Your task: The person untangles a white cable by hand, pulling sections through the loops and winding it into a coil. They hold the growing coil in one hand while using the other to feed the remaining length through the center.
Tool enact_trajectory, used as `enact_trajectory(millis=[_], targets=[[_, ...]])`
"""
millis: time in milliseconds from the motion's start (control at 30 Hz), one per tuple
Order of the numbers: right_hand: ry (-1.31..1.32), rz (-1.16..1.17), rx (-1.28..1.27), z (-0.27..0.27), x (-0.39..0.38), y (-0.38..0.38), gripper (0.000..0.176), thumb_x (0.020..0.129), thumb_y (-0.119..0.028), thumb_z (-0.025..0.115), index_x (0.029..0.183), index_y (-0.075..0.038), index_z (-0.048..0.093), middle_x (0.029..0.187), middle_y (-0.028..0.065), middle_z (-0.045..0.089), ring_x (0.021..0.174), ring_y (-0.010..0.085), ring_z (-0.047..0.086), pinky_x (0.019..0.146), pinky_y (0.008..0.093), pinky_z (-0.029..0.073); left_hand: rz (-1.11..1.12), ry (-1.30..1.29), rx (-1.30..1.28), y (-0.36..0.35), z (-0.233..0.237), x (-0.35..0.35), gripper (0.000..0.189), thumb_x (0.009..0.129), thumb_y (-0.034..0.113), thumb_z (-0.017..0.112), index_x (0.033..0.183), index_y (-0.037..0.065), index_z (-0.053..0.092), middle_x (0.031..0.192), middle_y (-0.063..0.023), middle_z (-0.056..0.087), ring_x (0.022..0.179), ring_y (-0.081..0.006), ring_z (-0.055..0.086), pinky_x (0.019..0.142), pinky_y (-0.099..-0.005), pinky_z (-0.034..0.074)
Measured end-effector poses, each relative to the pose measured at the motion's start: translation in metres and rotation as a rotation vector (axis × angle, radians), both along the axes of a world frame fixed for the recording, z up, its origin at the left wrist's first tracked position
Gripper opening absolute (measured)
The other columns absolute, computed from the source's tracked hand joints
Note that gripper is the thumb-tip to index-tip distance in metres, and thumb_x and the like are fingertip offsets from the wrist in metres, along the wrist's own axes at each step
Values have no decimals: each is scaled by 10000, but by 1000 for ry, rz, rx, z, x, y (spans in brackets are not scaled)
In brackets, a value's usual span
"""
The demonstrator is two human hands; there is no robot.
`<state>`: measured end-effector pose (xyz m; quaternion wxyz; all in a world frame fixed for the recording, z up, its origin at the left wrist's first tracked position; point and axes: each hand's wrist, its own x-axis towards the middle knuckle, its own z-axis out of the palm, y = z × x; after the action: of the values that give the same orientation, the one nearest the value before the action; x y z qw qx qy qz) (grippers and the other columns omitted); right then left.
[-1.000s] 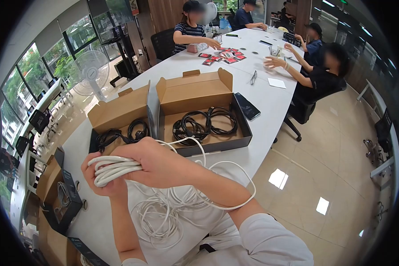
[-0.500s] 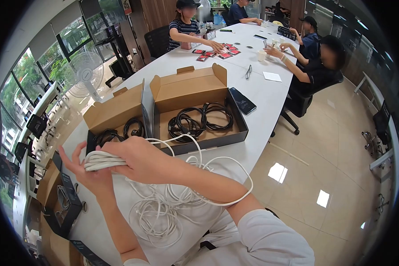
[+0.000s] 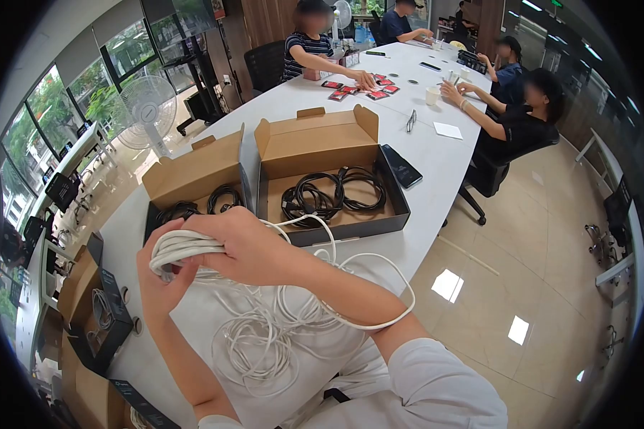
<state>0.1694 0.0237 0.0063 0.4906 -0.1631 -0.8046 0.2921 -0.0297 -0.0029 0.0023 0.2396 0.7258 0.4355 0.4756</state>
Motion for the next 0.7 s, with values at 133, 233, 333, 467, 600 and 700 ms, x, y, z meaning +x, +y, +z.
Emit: enact_trajectory(millis=[133,233,333,467,600,700], targets=[[78,85,-35,5,3,-3,197,795,-71,701,969,-14,626,764,100,658,618,189,613,564,262,450,-178,-188,11,3,-9,-3,579,640,123,769,1162,-21,562,947,-71,674,766,-104,602,676,-246,472],[132,151,-101,6,3,-4,185,806,-69,701,965,-6,630,763,79,660,625,127,588,574,251,445,-298,-256,23,1,-8,-6,613,601,137,785,1147,-33,565,963,-86,673,767,-94,586,652,-232,443],[172,190,-126,6,3,-3,178,812,-67,699,962,0,632,773,65,657,661,92,568,598,244,444,-360,-265,-9,0,-8,-13,597,581,154,786,1108,-41,584,982,-94,669,761,-91,570,647,-215,420],[199,160,-176,4,6,-2,177,809,-60,695,958,9,632,795,49,651,712,75,555,634,236,441,-384,-277,-67,8,-21,-19,519,583,187,781,1019,-42,617,983,-95,663,736,-94,547,641,-197,394],[239,156,-252,6,8,-2,176,809,-59,686,956,19,629,815,39,645,736,65,543,658,228,441,-556,-553,-70,12,-32,1,396,648,138,733,968,-62,614,950,-154,672,859,-188,646,746,-283,520],[203,106,-239,7,10,-2,187,808,-57,683,968,20,625,818,29,641,743,59,543,664,223,445,-652,-551,-289,8,-24,-3,340,696,76,690,989,-81,616,980,-192,669,914,-256,667,828,-374,539]])
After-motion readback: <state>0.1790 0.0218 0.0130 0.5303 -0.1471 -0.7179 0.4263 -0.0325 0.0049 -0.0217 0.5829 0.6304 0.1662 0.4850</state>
